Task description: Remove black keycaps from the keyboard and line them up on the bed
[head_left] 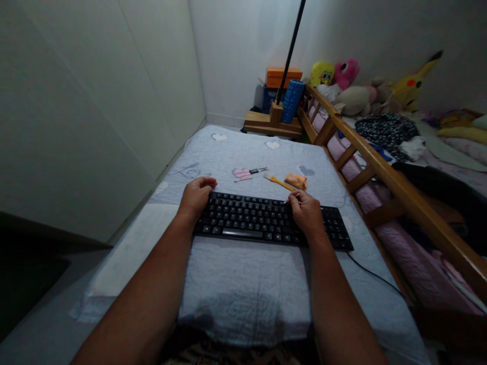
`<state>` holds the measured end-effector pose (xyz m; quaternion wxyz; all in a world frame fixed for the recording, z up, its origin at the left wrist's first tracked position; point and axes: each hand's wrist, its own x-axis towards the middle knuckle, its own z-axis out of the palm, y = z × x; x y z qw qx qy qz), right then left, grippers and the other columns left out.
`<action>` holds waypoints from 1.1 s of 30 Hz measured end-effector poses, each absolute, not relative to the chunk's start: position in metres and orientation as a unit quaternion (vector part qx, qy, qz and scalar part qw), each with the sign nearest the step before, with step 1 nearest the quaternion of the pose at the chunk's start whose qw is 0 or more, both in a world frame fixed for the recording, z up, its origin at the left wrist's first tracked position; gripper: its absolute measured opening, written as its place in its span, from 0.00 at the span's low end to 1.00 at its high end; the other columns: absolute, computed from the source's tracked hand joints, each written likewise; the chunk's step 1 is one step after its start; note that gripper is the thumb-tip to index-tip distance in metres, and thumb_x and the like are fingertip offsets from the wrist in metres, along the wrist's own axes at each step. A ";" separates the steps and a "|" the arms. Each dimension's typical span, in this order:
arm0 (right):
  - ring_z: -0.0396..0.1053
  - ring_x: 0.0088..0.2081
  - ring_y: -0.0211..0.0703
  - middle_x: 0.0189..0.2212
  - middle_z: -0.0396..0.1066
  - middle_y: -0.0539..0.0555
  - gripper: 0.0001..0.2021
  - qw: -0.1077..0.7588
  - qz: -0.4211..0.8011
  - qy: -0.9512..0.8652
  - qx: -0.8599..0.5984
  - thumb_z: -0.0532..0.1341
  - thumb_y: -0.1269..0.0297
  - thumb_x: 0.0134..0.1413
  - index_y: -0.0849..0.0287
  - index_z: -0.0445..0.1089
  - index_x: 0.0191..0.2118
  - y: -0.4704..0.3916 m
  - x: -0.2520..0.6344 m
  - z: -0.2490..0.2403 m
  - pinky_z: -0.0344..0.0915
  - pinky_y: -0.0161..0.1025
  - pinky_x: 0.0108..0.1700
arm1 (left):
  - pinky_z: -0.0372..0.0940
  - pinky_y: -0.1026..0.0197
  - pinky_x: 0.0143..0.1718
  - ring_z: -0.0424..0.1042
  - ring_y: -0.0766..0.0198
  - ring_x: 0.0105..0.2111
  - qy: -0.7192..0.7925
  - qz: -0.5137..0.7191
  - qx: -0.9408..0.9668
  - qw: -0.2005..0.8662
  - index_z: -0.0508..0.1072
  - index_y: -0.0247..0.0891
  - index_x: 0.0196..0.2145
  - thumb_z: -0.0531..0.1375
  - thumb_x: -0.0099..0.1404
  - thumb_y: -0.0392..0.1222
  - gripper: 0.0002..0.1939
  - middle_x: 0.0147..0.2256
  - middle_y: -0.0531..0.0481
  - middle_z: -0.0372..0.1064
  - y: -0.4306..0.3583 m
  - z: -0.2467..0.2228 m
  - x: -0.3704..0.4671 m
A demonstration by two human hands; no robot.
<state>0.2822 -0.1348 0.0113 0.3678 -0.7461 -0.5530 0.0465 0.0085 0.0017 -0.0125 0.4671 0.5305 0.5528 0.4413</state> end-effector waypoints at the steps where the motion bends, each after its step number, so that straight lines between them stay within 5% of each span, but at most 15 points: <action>1: 0.71 0.32 0.48 0.28 0.75 0.56 0.11 0.368 0.047 -0.552 -0.746 0.54 0.61 0.55 0.57 0.70 0.28 -0.135 0.282 0.011 0.62 0.43 0.40 | 0.65 0.54 0.51 0.74 0.57 0.41 0.552 0.442 0.531 0.467 0.76 0.38 0.32 0.56 0.45 0.33 0.15 0.36 0.48 0.77 0.002 -0.013 0.008; 33: 0.71 0.33 0.49 0.28 0.75 0.57 0.11 0.368 0.044 -0.554 -0.746 0.54 0.61 0.56 0.57 0.70 0.29 -0.134 0.283 0.010 0.62 0.43 0.40 | 0.65 0.55 0.51 0.74 0.57 0.41 0.557 0.435 0.535 0.464 0.76 0.38 0.32 0.55 0.45 0.32 0.15 0.36 0.48 0.77 0.002 -0.012 0.008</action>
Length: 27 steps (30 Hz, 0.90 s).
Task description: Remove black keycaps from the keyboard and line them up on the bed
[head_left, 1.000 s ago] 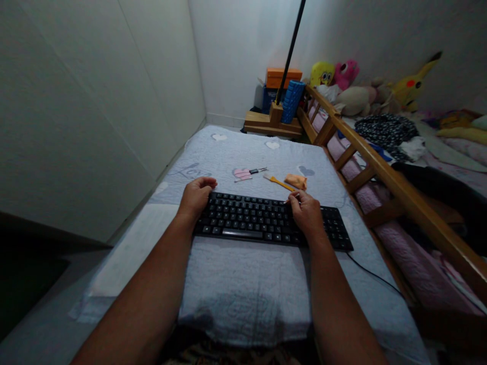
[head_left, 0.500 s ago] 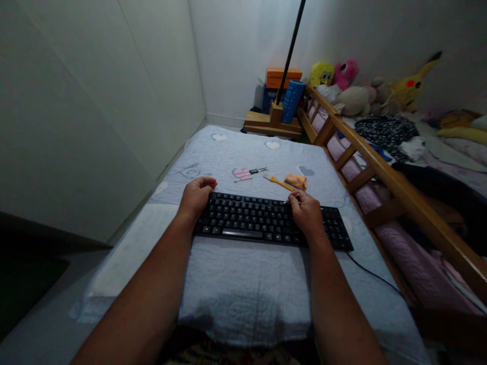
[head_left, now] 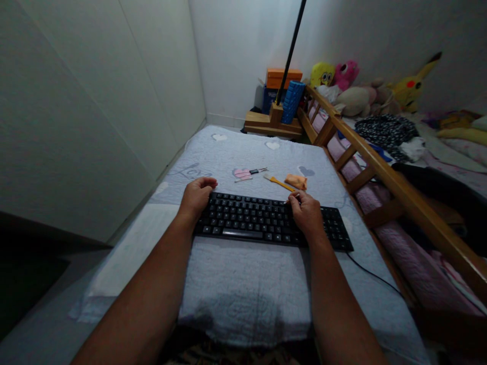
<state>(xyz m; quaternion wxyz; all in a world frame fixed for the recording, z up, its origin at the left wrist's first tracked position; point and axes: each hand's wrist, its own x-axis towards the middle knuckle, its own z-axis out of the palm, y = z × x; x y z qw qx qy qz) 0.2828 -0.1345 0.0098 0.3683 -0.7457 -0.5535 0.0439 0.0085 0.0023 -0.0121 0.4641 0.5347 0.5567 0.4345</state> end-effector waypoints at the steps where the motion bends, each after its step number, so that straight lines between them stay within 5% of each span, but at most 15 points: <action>1: 0.71 0.33 0.49 0.28 0.75 0.57 0.11 0.368 0.043 -0.554 -0.745 0.54 0.61 0.56 0.57 0.70 0.29 -0.135 0.283 0.010 0.62 0.43 0.40 | 0.65 0.55 0.51 0.74 0.57 0.41 0.557 0.433 0.536 0.463 0.76 0.38 0.32 0.55 0.45 0.32 0.15 0.36 0.48 0.77 0.002 -0.012 0.008; 27: 0.71 0.34 0.49 0.29 0.75 0.57 0.11 0.376 0.048 -0.553 -0.742 0.54 0.61 0.56 0.57 0.70 0.29 -0.135 0.282 0.009 0.62 0.43 0.41 | 0.65 0.53 0.52 0.75 0.56 0.42 0.546 0.441 0.538 0.467 0.76 0.38 0.32 0.56 0.45 0.33 0.15 0.36 0.47 0.77 0.004 -0.015 0.008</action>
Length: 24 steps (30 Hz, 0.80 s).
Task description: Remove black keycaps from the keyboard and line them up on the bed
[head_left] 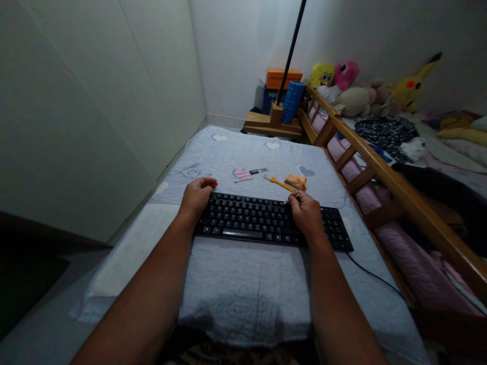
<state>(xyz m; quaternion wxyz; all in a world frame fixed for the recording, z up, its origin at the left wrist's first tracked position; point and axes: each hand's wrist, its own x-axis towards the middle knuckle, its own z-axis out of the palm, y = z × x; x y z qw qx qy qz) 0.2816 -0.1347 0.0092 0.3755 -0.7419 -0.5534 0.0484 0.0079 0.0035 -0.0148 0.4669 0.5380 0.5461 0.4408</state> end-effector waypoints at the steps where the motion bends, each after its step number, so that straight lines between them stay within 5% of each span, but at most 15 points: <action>1: 0.71 0.34 0.49 0.29 0.75 0.57 0.11 0.375 0.048 -0.554 -0.742 0.54 0.61 0.56 0.57 0.70 0.29 -0.135 0.281 0.010 0.62 0.43 0.41 | 0.65 0.53 0.52 0.75 0.56 0.42 0.546 0.441 0.538 0.467 0.76 0.38 0.32 0.56 0.45 0.33 0.15 0.36 0.47 0.77 0.004 -0.015 0.008; 24: 0.71 0.34 0.49 0.29 0.75 0.57 0.11 0.374 0.041 -0.552 -0.744 0.54 0.61 0.56 0.57 0.71 0.30 -0.134 0.282 0.007 0.62 0.42 0.40 | 0.65 0.54 0.51 0.75 0.57 0.41 0.554 0.433 0.541 0.461 0.76 0.37 0.33 0.55 0.45 0.33 0.15 0.36 0.48 0.77 0.003 -0.014 0.008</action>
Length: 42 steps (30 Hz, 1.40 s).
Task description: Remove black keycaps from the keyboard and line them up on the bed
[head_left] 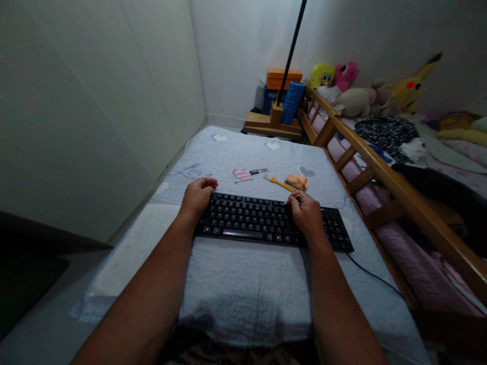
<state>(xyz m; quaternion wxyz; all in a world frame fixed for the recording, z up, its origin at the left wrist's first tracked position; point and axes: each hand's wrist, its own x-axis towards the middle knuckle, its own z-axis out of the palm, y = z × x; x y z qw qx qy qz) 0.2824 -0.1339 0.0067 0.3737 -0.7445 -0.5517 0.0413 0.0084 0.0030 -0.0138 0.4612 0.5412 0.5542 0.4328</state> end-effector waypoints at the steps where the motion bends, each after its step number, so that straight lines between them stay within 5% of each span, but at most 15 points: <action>1: 0.71 0.34 0.49 0.29 0.75 0.57 0.11 0.373 0.042 -0.551 -0.745 0.54 0.61 0.56 0.57 0.71 0.30 -0.134 0.282 0.007 0.62 0.42 0.40 | 0.65 0.55 0.51 0.75 0.57 0.42 0.553 0.433 0.542 0.461 0.76 0.37 0.33 0.55 0.45 0.33 0.15 0.36 0.48 0.77 0.003 -0.014 0.008; 42: 0.70 0.33 0.48 0.28 0.75 0.56 0.11 0.376 0.042 -0.554 -0.742 0.54 0.60 0.57 0.57 0.70 0.30 -0.134 0.283 0.007 0.62 0.42 0.39 | 0.66 0.54 0.51 0.74 0.56 0.40 0.560 0.424 0.563 0.435 0.76 0.38 0.31 0.55 0.46 0.33 0.14 0.36 0.47 0.77 0.004 -0.016 0.006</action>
